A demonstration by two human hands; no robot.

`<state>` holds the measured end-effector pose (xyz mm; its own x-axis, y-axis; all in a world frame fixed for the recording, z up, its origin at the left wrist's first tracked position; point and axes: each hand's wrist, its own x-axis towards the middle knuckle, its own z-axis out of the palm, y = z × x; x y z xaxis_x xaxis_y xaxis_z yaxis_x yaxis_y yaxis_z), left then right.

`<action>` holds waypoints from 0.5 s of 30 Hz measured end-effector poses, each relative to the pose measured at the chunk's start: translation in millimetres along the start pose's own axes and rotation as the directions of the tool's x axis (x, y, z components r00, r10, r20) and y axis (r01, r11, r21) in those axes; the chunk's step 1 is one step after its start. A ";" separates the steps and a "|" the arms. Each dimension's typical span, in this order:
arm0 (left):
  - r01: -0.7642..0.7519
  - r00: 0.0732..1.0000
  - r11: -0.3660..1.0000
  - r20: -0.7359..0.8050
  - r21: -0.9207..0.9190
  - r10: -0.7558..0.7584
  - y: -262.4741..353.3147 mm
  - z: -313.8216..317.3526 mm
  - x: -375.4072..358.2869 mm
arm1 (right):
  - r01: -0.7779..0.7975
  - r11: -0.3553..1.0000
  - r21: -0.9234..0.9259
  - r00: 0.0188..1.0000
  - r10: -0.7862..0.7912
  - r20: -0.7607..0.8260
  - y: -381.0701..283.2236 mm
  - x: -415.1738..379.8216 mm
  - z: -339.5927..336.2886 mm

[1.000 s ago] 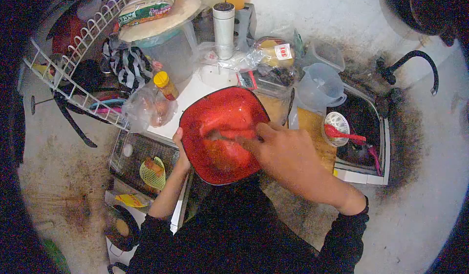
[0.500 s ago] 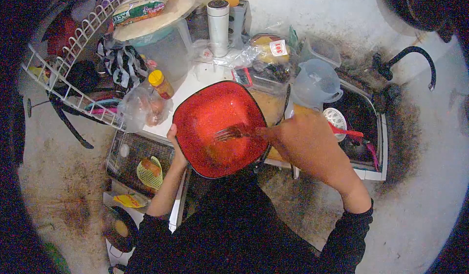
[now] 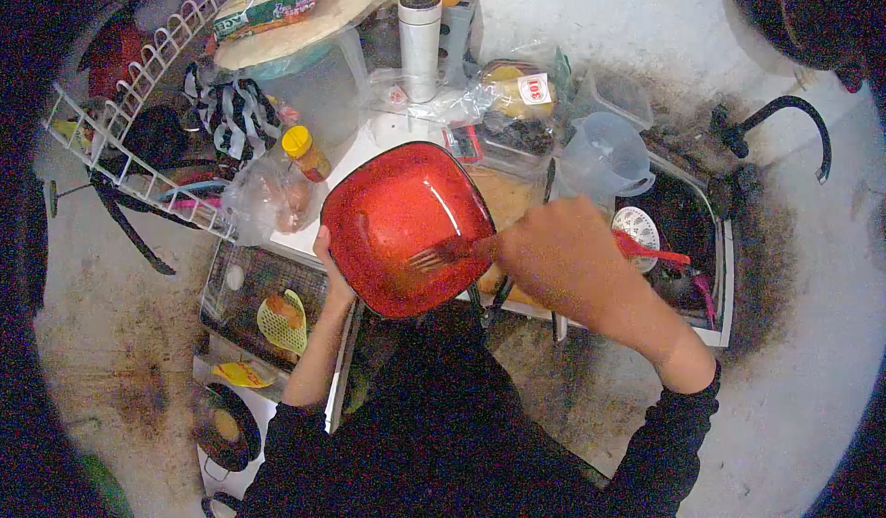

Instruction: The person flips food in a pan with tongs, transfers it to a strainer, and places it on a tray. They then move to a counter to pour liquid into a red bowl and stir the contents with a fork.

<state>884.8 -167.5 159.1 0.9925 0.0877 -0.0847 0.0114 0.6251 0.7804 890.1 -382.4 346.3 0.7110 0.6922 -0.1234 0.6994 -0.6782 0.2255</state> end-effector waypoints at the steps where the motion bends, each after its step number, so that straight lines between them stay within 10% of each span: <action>1: 0.000 1.000 1.000 -0.002 0.000 0.000 0.5 -1.0 1.3 | 0.002 1.000 0.000 1.000 -0.002 0.000 0.1 1.7 3.8; 13: -0.209 0.958 0.965 0.233 0.160 0.169 -0.3 -14.6 30.0 | 0.188 0.904 0.385 0.972 -0.227 0.059 35.3 36.2 30.3; 15: -0.260 0.951 0.925 0.241 0.278 0.195 0.2 -17.8 33.3 | -0.009 0.952 0.307 0.955 -0.083 0.286 48.0 36.7 20.6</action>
<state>915.7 -150.6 145.5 0.9752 0.0180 0.2206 -0.2135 0.3395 0.9161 951.2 -394.7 332.7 0.6414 0.6464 -0.4132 0.6813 -0.7276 -0.0806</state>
